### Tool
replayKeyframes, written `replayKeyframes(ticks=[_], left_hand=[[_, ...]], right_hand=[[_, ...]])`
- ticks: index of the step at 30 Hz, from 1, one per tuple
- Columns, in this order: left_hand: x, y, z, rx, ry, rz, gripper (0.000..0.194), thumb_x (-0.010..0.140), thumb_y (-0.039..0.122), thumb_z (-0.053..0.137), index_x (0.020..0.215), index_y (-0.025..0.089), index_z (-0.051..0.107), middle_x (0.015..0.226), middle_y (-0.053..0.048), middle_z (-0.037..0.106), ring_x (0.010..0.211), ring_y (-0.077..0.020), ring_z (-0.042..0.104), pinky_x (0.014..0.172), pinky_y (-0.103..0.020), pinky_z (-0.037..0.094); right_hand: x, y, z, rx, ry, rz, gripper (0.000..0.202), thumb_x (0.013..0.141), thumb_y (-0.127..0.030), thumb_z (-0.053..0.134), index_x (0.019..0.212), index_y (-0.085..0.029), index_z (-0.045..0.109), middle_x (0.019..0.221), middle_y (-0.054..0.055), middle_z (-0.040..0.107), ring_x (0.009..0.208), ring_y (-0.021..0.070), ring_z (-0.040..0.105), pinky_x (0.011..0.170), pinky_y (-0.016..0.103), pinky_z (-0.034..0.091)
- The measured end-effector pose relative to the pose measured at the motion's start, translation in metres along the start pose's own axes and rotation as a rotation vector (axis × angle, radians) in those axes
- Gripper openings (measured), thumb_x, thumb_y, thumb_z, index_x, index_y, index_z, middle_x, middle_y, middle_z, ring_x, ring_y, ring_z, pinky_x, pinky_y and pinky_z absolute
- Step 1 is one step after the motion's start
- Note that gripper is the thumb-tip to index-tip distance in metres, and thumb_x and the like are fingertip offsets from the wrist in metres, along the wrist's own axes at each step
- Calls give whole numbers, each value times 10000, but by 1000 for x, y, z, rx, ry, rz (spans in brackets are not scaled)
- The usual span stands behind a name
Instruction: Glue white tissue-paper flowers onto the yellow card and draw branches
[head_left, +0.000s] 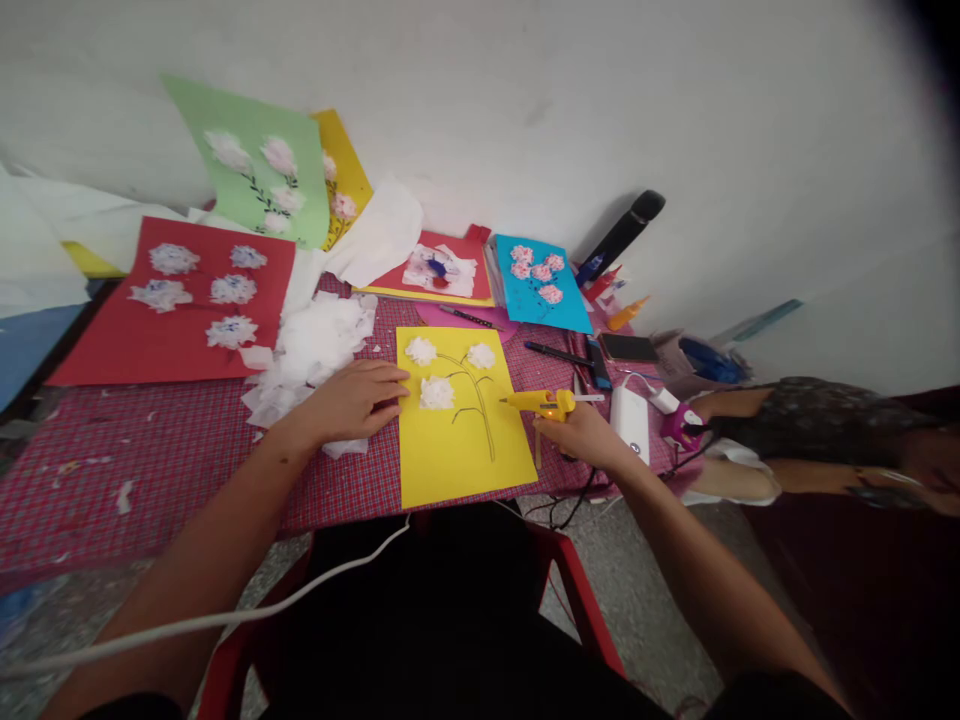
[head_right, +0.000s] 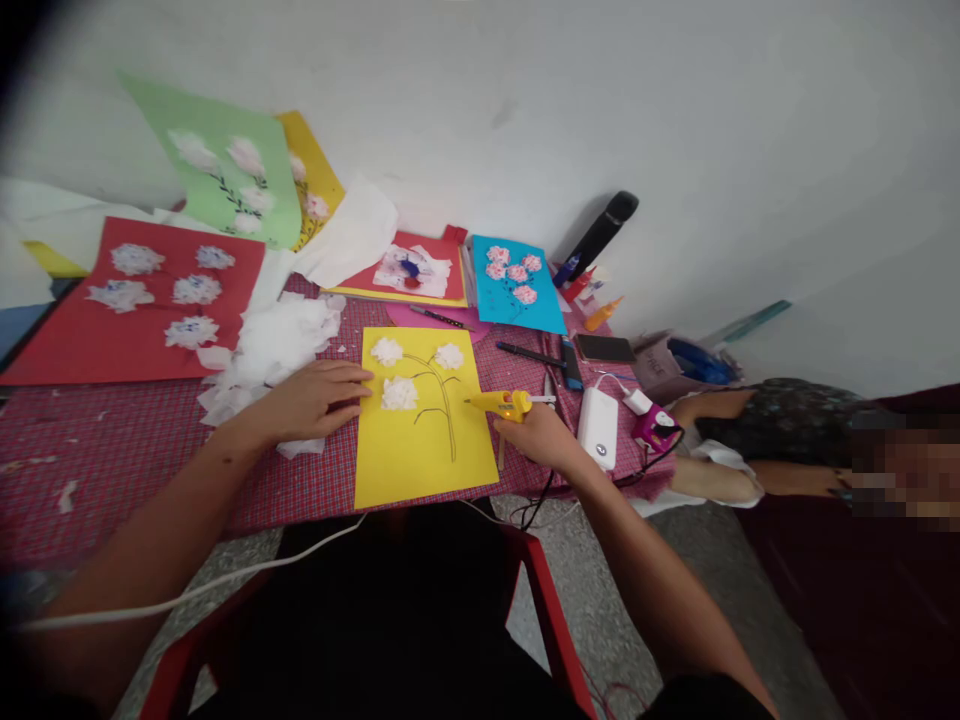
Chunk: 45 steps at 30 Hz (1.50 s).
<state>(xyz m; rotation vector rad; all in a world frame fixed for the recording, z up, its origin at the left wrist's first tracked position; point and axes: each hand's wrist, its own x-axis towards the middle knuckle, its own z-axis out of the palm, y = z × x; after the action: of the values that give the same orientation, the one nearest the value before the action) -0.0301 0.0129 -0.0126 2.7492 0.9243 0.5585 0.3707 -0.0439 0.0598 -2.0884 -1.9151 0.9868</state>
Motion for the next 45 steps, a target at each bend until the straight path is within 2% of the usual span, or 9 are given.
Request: replayKeyframes(ticks=[5, 12, 20, 23, 27, 32, 38, 42, 45], left_hand=[[0, 0, 0, 3, 2, -5, 284, 993, 328, 564, 1182, 228, 751, 1344, -91, 711, 1263, -266, 642, 1132, -495, 475], [0, -1, 1, -15, 3, -15, 297, 986, 338, 577, 1192, 231, 761, 1342, -94, 716, 1258, -283, 649, 1115, -513, 484], [0, 0, 0, 19, 6, 6, 283, 993, 336, 567, 1181, 234, 753, 1341, -91, 716, 1248, -265, 654, 1111, -501, 494], [0, 1, 0, 16, 8, 7, 290, 991, 329, 565, 1175, 210, 756, 1345, -107, 713, 1248, -271, 655, 1114, -501, 492], [0, 1, -1, 2, 2, -7, 297, 981, 331, 576, 1181, 214, 763, 1351, -106, 710, 1257, -286, 648, 1115, -506, 491], [0, 1, -1, 9, -4, -11, 294, 980, 332, 576, 1181, 225, 763, 1346, -99, 713, 1260, -278, 645, 1123, -502, 485], [0, 1, -1, 17, 2, -4, 296, 993, 342, 564, 1186, 224, 756, 1346, -98, 714, 1262, -276, 646, 1119, -508, 484], [-1, -1, 1, 28, 1, 9, 302, 996, 342, 561, 1187, 209, 754, 1353, -106, 709, 1263, -277, 646, 1115, -504, 489], [-1, -2, 1, 15, 11, 12, 295, 989, 333, 568, 1189, 223, 755, 1347, -99, 713, 1258, -275, 649, 1106, -501, 497]], right_hand=[[3, 6, 5, -8, 20, 14, 191, 885, -323, 617, 911, -166, 723, 614, 11, 634, 556, 152, 581, 555, 253, 437], [3, -4, -2, -104, 4, -28, 189, 870, -308, 623, 918, -163, 733, 740, 45, 725, 621, 167, 623, 562, 255, 414], [2, -22, -15, -368, 5, -37, 197, 886, -298, 614, 815, -170, 746, 680, 63, 711, 607, 170, 615, 563, 265, 364], [-2, -28, -18, -476, 29, -53, 271, 924, -324, 576, 769, -175, 741, 628, 76, 693, 607, 183, 626, 563, 274, 343], [-5, -27, -17, -599, 111, -118, 312, 964, -358, 537, 856, -179, 768, 713, 103, 740, 682, 206, 675, 579, 284, 325], [3, -22, -9, -541, 125, -170, 293, 959, -371, 557, 914, -194, 786, 802, 100, 772, 739, 216, 694, 594, 283, 342], [21, -19, -3, -438, 76, -134, 313, 923, -395, 575, 920, -178, 801, 817, 112, 767, 752, 222, 689, 607, 282, 363], [26, -24, -10, -408, 30, -109, 268, 887, -358, 601, 899, -163, 785, 813, 109, 755, 708, 206, 657, 598, 283, 373], [21, -32, -23, -370, 43, -104, 186, 848, -311, 627, 828, -166, 742, 772, 85, 728, 661, 186, 619, 580, 282, 369]])
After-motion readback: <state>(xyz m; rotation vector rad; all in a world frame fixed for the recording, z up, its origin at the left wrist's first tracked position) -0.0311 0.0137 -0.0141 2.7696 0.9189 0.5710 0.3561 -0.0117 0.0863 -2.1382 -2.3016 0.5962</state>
